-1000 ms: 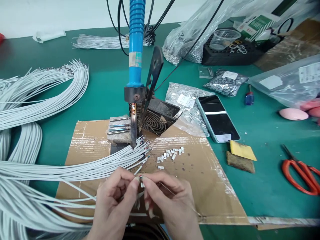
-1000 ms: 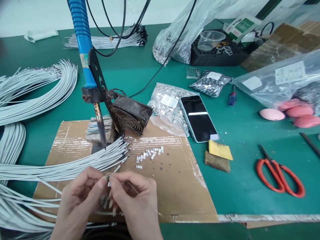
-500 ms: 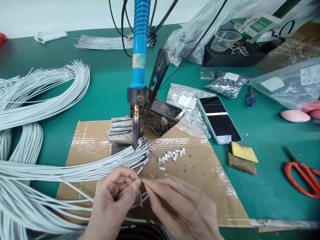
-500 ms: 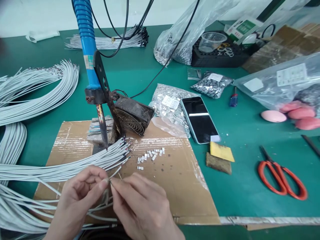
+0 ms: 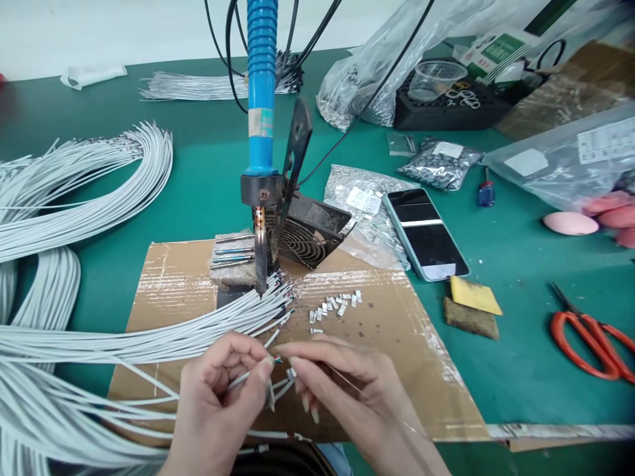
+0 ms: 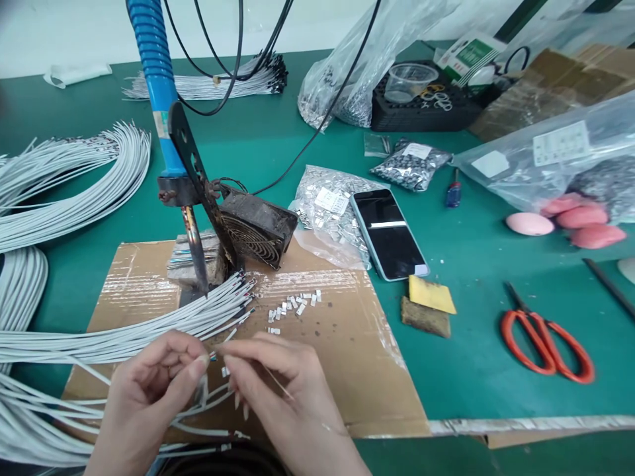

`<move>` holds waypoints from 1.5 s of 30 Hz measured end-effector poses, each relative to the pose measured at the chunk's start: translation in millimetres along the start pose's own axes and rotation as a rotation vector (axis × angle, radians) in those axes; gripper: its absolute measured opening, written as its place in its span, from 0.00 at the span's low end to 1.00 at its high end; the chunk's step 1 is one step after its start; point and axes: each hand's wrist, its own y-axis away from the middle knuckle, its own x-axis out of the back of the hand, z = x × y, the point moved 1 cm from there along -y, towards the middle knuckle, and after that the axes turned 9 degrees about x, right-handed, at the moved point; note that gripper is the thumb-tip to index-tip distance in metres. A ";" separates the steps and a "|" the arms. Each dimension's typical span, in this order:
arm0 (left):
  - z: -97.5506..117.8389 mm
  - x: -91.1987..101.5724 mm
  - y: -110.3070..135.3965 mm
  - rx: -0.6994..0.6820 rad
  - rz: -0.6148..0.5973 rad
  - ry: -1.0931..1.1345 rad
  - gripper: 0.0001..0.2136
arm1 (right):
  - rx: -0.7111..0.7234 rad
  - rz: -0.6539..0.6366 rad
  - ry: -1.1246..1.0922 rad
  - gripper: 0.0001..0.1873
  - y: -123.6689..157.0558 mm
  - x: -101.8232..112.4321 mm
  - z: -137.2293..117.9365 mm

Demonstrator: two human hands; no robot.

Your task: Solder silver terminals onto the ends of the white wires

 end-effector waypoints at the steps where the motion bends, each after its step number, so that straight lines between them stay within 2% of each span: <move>1: -0.7 -0.1 1.0 -0.023 0.004 -0.025 0.07 | 0.009 -0.047 0.021 0.10 -1.7 0.0 -2.3; 4: -4.5 1.4 3.1 -0.109 0.039 -0.147 0.06 | 0.032 -0.081 0.093 0.10 -5.4 0.5 -8.5; 10: -15.0 7.2 2.1 -0.260 0.101 -0.365 0.05 | 0.042 -0.051 0.218 0.10 -3.9 0.9 -10.3; 13: -18.5 6.6 1.2 -0.268 0.106 -0.394 0.05 | 0.088 -0.019 0.267 0.10 0.7 -4.6 -8.1; 16: -19.3 5.1 0.7 -0.218 0.099 -0.340 0.05 | 0.187 0.048 0.355 0.09 6.8 -9.6 -4.3; 18: -17.1 5.6 0.3 -0.180 0.113 -0.264 0.04 | 0.226 0.182 0.411 0.08 10.5 -5.2 -0.1; 20: -12.8 7.3 -0.5 -0.146 0.148 -0.151 0.04 | 0.203 0.423 0.435 0.06 13.1 7.3 5.4; 22: -8.1 8.3 -1.7 -0.106 0.166 -0.020 0.06 | 0.140 0.635 0.366 0.04 14.4 21.5 11.6; 23: -6.3 8.1 -2.3 -0.082 0.158 0.038 0.06 | 0.134 0.641 0.317 0.04 14.1 26.0 14.4; 25: -4.3 6.3 -3.2 -0.043 0.124 0.111 0.07 | 0.125 0.487 0.201 0.05 12.3 26.6 18.8; 27: -3.9 4.0 -3.3 -0.029 0.104 0.116 0.07 | 0.088 0.293 0.092 0.07 10.1 17.2 21.0; 31: -4.0 1.8 -1.7 -0.045 0.094 0.065 0.06 | 0.030 0.164 -0.033 0.08 5.6 -6.1 16.0; 37: -6.6 3.0 1.8 -0.130 0.094 -0.089 0.04 | 0.295 -0.008 0.260 0.16 -0.4 -7.0 -5.4; 40: -13.5 5.5 2.3 -0.201 0.133 -0.201 0.04 | 0.347 -0.042 0.341 0.14 0.4 -6.3 -6.9; 45: -20.8 6.7 1.2 -0.236 0.157 -0.311 0.06 | 0.335 0.047 0.372 0.09 7.8 -11.7 3.0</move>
